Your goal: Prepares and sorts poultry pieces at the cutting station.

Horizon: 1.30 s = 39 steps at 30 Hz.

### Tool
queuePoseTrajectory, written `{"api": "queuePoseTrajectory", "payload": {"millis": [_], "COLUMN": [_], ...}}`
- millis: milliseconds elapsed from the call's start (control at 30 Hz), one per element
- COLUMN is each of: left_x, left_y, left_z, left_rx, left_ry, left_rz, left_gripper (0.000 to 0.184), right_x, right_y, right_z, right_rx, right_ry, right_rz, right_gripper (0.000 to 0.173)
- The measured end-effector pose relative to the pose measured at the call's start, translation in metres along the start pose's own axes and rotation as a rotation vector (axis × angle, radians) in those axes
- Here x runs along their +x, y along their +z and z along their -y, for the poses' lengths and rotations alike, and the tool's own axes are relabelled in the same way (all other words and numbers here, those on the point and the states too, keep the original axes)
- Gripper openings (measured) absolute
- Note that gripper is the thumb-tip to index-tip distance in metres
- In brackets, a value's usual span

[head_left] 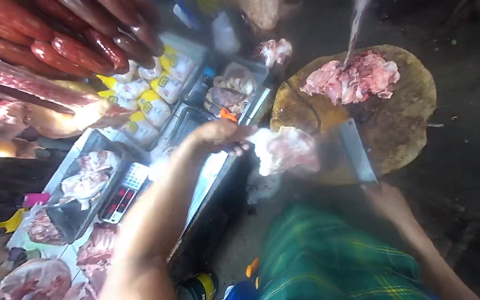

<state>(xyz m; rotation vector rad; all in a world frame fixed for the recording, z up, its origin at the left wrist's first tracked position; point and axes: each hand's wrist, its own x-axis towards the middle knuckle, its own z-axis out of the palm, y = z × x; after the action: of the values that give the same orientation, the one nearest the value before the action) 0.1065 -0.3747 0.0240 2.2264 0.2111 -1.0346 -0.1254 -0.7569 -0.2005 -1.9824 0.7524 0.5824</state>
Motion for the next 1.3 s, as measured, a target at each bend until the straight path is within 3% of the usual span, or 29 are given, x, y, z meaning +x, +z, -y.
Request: {"api": "queuePoseTrajectory", "payload": {"millis": [100, 200, 267, 333, 433, 667, 833, 1000, 1200, 1300], "left_x": [0.073, 0.142, 0.160, 0.160, 0.149, 0.155, 0.167, 0.154, 0.132, 0.130], "left_y": [0.075, 0.144, 0.165, 0.160, 0.142, 0.126, 0.128, 0.109, 0.126, 0.126], "left_z": [0.035, 0.082, 0.101, 0.106, 0.100, 0.094, 0.116, 0.139, 0.146, 0.144], "left_rx": [-0.307, -0.238, -0.192, -0.195, -0.001, 0.243, 0.259, 0.147, 0.311, 0.372], "left_ry": [-0.049, -0.036, 0.015, 0.064, 0.154, 0.263, 0.349, 0.343, 0.421, 0.445], "left_rz": [0.129, 0.205, 0.185, 0.134, 0.071, 0.050, 0.025, 0.008, -0.052, -0.071], "left_gripper": [0.045, 0.053, 0.052, 0.046, 0.044, 0.044, 0.048, 0.046, 0.048, 0.049], "right_x": [-0.003, -0.012, -0.025, -0.041, -0.056, 0.004, 0.007, -0.056, -0.080, -0.072], "right_y": [-0.006, -0.015, -0.020, -0.023, -0.015, 0.042, 0.038, 0.040, 0.056, 0.069], "right_z": [-0.011, -0.020, -0.021, -0.009, 0.027, 0.122, 0.143, 0.102, 0.120, 0.104], "right_rx": [0.153, 0.090, -0.030, -0.162, -0.364, -0.768, -0.918, -0.954, -0.770, -0.760], "right_ry": [-0.008, 0.017, 0.009, -0.054, -0.247, -0.464, -0.323, -0.098, 0.072, 0.038], "right_rz": [-0.029, -0.164, -0.273, -0.313, -0.259, -0.076, 0.022, 0.026, 0.093, 0.038], "right_gripper": [0.055, 0.060, 0.061, 0.061, 0.057, 0.054, 0.049, 0.060, 0.062, 0.060]}}
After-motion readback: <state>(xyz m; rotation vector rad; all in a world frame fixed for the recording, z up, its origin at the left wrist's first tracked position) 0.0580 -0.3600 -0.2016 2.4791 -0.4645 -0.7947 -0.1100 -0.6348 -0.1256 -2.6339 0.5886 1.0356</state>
